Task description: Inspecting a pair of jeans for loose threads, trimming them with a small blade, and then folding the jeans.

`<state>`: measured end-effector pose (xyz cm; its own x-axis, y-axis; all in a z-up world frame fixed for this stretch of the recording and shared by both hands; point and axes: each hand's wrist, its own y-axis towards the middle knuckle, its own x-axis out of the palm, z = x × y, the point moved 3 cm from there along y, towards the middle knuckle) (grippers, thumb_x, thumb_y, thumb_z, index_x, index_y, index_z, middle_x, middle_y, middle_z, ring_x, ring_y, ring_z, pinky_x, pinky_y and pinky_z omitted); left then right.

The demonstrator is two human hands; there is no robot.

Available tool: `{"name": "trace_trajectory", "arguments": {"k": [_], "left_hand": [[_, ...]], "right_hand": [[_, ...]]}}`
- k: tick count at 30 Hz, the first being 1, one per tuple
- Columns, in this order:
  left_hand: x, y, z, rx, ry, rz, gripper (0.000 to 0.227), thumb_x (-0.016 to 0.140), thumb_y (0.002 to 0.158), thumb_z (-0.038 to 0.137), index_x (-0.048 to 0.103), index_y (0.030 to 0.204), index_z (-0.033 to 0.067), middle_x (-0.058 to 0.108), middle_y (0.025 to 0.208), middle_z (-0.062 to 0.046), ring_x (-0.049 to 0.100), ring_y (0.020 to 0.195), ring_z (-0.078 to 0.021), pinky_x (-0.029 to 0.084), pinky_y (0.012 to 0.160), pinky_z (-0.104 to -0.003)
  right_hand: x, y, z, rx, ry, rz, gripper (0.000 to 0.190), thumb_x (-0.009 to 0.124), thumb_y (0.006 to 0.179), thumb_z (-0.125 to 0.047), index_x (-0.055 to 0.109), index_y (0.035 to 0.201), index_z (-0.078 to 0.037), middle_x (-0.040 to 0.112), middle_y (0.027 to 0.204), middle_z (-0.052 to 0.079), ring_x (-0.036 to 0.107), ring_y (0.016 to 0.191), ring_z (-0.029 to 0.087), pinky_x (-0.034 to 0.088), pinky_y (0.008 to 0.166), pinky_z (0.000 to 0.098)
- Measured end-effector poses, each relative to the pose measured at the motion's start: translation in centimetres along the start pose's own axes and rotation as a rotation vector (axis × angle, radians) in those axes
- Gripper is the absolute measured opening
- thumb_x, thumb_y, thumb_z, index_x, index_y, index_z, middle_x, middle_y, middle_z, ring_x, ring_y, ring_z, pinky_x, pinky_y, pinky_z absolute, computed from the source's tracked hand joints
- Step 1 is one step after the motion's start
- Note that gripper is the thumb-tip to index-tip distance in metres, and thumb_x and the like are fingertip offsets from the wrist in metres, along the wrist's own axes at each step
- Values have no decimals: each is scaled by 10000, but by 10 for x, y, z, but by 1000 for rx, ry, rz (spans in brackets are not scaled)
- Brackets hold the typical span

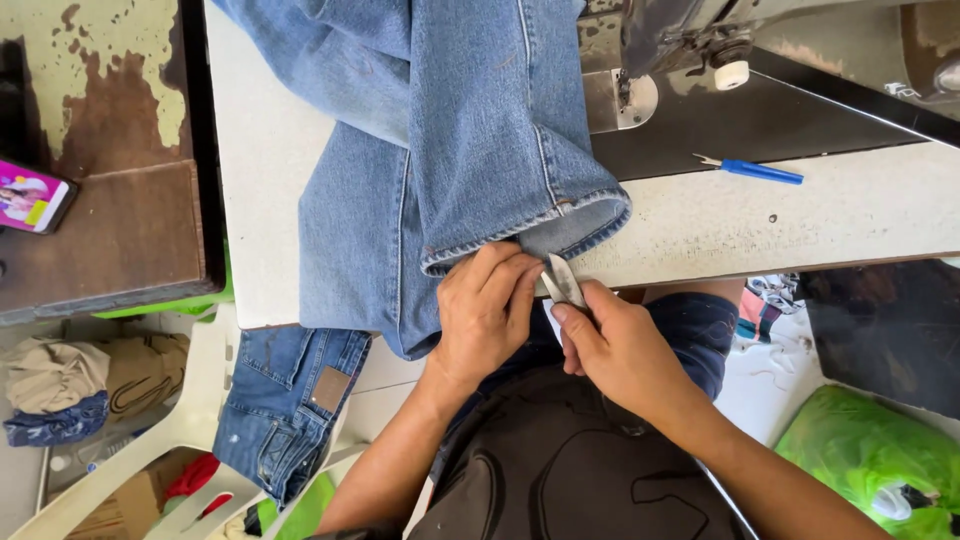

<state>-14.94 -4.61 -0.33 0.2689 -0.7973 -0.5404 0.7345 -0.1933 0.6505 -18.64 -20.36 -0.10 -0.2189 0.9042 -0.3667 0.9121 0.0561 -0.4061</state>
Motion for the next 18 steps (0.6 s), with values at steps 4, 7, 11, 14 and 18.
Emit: {"name": "trace_trajectory", "arguments": {"k": [4, 7, 11, 14, 18], "left_hand": [[-3, 3, 2, 8, -5, -3, 43, 712, 945, 109, 730, 908, 98, 656, 858, -8, 700, 698, -244, 574, 647, -352], [-9, 7, 3, -28, -62, -10, 36, 718, 927, 70, 732, 894, 68, 666, 850, -35, 708, 701, -273, 581, 633, -362], [-21, 12, -3, -106, -83, 9, 38, 712, 946, 33, 748, 956, 26, 689, 891, -85, 718, 757, -315, 590, 672, -373], [-20, 10, -5, -111, -30, -44, 89, 740, 939, 89, 750, 992, 18, 684, 914, -95, 713, 779, -336, 588, 680, -401], [-16, 12, -3, -62, 71, -103, 95, 787, 905, 124, 761, 930, 36, 649, 862, -66, 698, 733, -303, 574, 659, -397]], "right_hand": [[4, 3, 7, 8, -40, -1, 341, 566, 1038, -279, 634, 767, -83, 714, 481, 79, 728, 446, 198, 593, 457, 289], [3, 0, 6, -16, -146, 46, 336, 490, 1075, -315, 595, 853, -84, 675, 513, 93, 700, 464, 234, 572, 468, 348], [1, -4, 11, 32, 91, 4, 332, 474, 1076, -247, 622, 840, -66, 650, 492, 69, 680, 412, 210, 586, 438, 324], [1, -4, 16, 22, 204, -37, 313, 479, 1074, -199, 655, 874, -35, 650, 512, 94, 691, 426, 218, 595, 416, 327], [1, -4, 3, -38, 176, -85, 383, 515, 1060, -221, 665, 760, -37, 674, 470, 104, 685, 407, 202, 584, 402, 313]]}}
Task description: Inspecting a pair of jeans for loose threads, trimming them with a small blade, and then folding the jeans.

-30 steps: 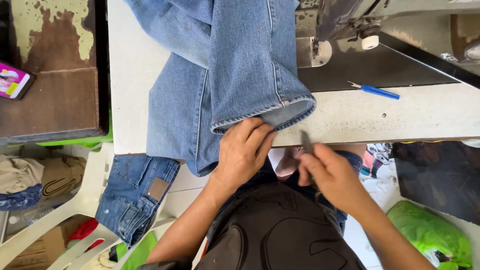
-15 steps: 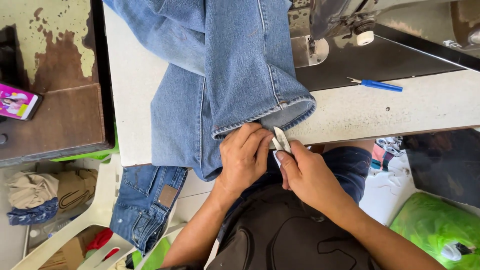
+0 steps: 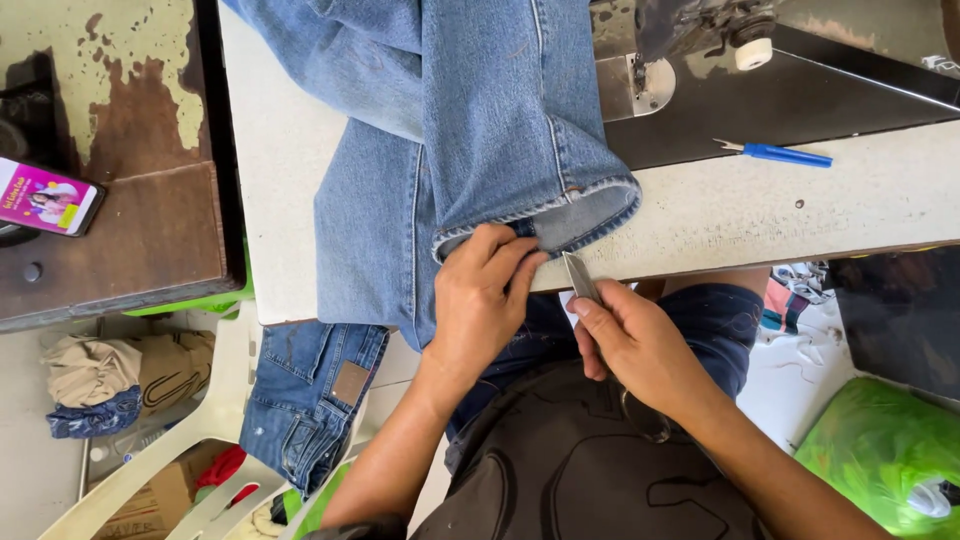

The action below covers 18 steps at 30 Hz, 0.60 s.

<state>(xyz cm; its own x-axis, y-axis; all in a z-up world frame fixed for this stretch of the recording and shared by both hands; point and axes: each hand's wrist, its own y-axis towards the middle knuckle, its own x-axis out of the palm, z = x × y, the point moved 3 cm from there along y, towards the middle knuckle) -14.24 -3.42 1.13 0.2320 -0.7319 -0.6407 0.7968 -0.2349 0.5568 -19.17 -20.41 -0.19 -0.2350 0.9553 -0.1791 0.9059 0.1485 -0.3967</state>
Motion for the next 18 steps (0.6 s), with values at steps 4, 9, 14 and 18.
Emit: {"name": "trace_trajectory", "arguments": {"k": [4, 9, 14, 18], "left_hand": [[7, -1, -2, -19, -4, -7, 85, 746, 929, 111, 756, 891, 36, 626, 824, -61, 679, 703, -309, 554, 627, -405], [19, -6, -15, -82, 94, -55, 170, 658, 977, 193, 650, 853, 78, 574, 822, -28, 644, 649, -297, 520, 595, -402], [22, -14, -19, -61, 109, -56, 196, 616, 1001, 262, 612, 869, 118, 575, 859, -4, 649, 674, -281, 521, 620, -399], [20, -15, -18, -18, 121, -38, 181, 600, 1010, 268, 602, 876, 146, 557, 887, 21, 640, 674, -246, 502, 620, -373]], "right_hand": [[4, 1, 1, -10, 10, -30, 374, 543, 1045, -218, 665, 741, -37, 699, 476, 120, 702, 423, 201, 589, 422, 311], [8, 1, -2, 29, 58, -89, 327, 603, 1006, -178, 676, 729, -20, 725, 496, 154, 713, 441, 207, 584, 484, 314], [15, 4, -17, 62, 36, -94, 314, 584, 1013, -178, 652, 747, -26, 725, 504, 158, 720, 436, 214, 589, 487, 310], [19, 7, -20, 109, -126, -63, 334, 563, 1016, -239, 642, 739, -70, 739, 504, 110, 737, 441, 195, 591, 467, 284]]}}
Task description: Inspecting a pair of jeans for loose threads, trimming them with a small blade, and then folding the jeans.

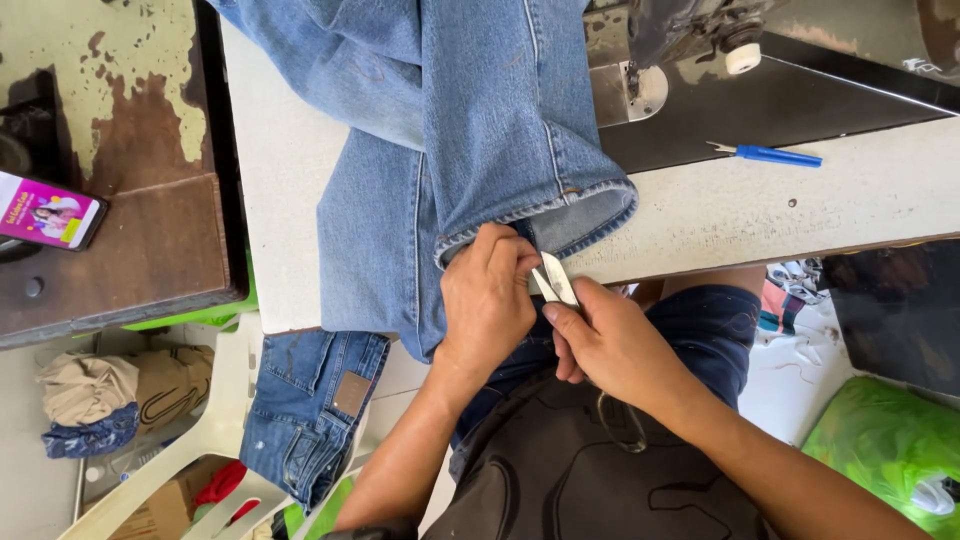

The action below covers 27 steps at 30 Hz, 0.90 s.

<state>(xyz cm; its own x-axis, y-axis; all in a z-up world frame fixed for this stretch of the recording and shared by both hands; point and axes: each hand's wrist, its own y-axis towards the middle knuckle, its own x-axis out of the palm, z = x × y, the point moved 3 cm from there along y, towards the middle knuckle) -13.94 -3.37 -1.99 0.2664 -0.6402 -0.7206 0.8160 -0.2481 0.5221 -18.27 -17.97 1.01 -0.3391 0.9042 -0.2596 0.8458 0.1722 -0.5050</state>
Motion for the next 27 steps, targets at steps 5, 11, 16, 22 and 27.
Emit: {"name": "trace_trajectory", "arguments": {"k": [5, 11, 16, 22, 27], "left_hand": [[6, -4, -1, 54, 37, 21, 194, 567, 1027, 284, 585, 879, 160, 539, 883, 21, 636, 698, -238, 492, 649, -364], [-9, -2, 7, 67, -135, 37, 136, 598, 1006, 218, 598, 889, 147, 543, 898, 11, 634, 731, -260, 488, 660, -364], [-39, 28, 25, 237, -33, 68, 249, 843, 834, 272, 640, 919, 156, 616, 975, -45, 591, 890, -292, 422, 794, -431], [-30, 30, 20, 370, 157, 80, 59, 631, 959, 79, 660, 908, 82, 586, 883, -78, 583, 802, -284, 410, 727, -382], [-25, 2, 23, 310, 22, 130, 106, 642, 934, 4, 694, 918, 95, 609, 924, -59, 600, 800, -269, 464, 737, -362]], "right_hand": [[2, 2, 2, -28, -90, 22, 353, 528, 1030, -255, 618, 738, -80, 717, 469, 86, 717, 398, 186, 573, 400, 279], [-13, -1, 21, -49, 43, 114, 318, 485, 1045, -205, 605, 798, -46, 662, 466, 139, 619, 316, 225, 496, 318, 310], [-29, 2, 2, -60, 546, 300, 268, 590, 1031, -225, 577, 876, -7, 613, 502, 193, 444, 231, 189, 349, 239, 301], [-31, 41, -2, -68, 839, 357, 417, 653, 995, -372, 595, 1048, 37, 765, 1028, 272, 449, 353, 93, 326, 302, 233], [-33, 40, 23, -191, 875, 463, 174, 698, 999, -168, 595, 940, -39, 648, 624, 146, 384, 300, 127, 339, 302, 263]]}}
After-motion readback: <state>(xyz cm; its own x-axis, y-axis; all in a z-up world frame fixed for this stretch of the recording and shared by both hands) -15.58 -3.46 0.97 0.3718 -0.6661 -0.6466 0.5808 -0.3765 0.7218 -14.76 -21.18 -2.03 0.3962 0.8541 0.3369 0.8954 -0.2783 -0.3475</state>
